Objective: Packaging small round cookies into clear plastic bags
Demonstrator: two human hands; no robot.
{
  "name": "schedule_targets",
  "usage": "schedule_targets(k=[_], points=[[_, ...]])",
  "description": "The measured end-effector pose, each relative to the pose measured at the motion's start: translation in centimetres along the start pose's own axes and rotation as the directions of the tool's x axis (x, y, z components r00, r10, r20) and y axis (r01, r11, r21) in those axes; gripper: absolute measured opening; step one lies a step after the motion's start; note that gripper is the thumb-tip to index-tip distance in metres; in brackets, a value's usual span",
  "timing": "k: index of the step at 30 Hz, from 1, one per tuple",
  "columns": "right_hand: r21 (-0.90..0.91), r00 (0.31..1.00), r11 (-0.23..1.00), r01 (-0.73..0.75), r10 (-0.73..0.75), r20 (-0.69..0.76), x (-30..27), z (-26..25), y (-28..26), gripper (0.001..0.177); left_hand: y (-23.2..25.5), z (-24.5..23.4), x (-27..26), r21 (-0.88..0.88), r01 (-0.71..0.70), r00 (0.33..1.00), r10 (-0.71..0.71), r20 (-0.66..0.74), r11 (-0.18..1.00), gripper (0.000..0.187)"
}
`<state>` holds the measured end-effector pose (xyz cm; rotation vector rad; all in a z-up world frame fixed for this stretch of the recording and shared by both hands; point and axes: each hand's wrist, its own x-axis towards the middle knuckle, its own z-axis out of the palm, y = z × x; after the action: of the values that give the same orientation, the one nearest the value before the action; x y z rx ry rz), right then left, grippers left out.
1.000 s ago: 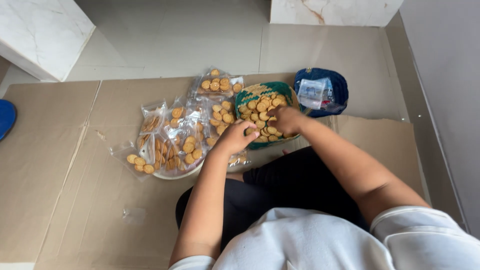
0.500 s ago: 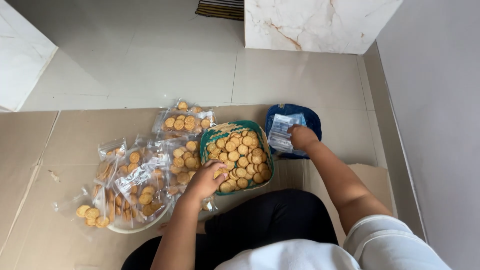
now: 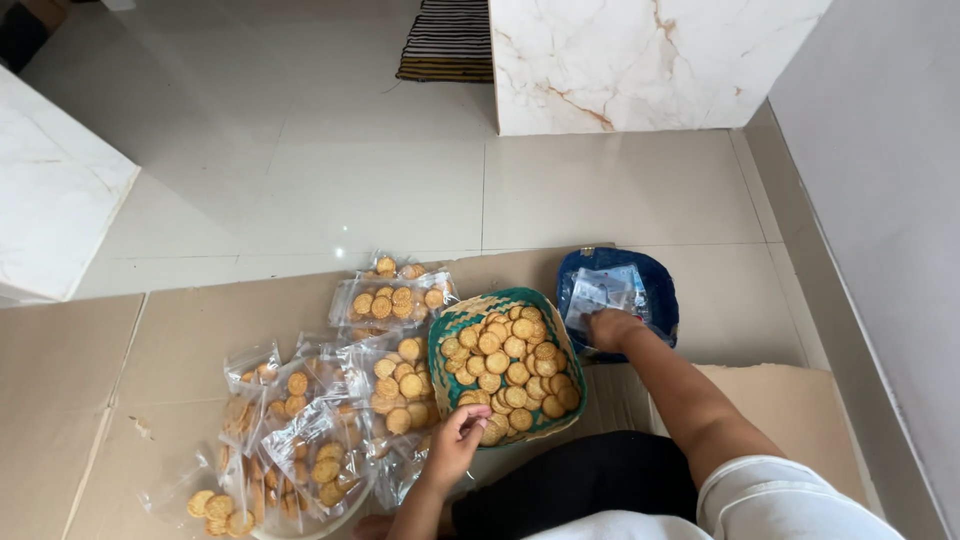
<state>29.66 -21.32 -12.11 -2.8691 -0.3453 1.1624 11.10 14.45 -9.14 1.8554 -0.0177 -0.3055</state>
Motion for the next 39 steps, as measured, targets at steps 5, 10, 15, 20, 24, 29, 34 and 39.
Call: schedule_targets(k=[5,10,15,20,24,29,34,39], points=[[-0.021,0.975,0.982,-0.187,0.182,-0.125,-0.4,-0.8,1.0,0.028,1.8,-1.8,1.2,-0.232,0.08,0.996,-0.087,-0.023,0.97,0.025],[0.208,0.842,0.882,-0.423,0.467,-0.268,-3.3,-3.7,2.0,0.033,0.9,-2.6,2.4,-0.469,0.007,0.998,-0.036,-0.052,0.883,0.027],[0.592,0.78,0.745,-0.306,0.553,-0.292,-2.4,-0.8,2.5,0.02,1.1,-3.8,1.2,-0.463,0.058,0.998,-0.054,0.021,0.885,0.025],[0.778,0.696,0.614,-0.134,0.617,-0.367,-2.4,0.5,2.7,0.026,1.8,-4.8,0.2,-0.532,0.087,0.996,-0.079,0.038,0.843,0.027],[0.899,0.666,0.038,0.436,0.658,-0.35,-4.6,-1.4,0.0,0.024,3.3,-5.0,-0.2,-0.589,0.009,0.995,0.054,0.089,0.808,0.026],[0.814,0.659,0.05,0.578,0.559,-0.503,-9.3,-2.8,-10.1,0.014,4.3,-2.4,-0.8,-0.567,-0.206,0.962,0.27,0.031,0.797,0.033],[0.784,0.756,0.117,0.61,0.21,-0.62,-10.0,1.8,-17.7,0.013,6.8,-3.4,-1.9,-0.294,-0.41,0.901,0.434,0.017,0.863,0.043],[0.722,0.755,0.235,0.651,-0.101,-0.648,-9.5,4.7,-21.5,0.012,0.4,-1.6,-1.1,-0.513,-0.263,0.957,0.287,-0.033,0.818,0.071]])
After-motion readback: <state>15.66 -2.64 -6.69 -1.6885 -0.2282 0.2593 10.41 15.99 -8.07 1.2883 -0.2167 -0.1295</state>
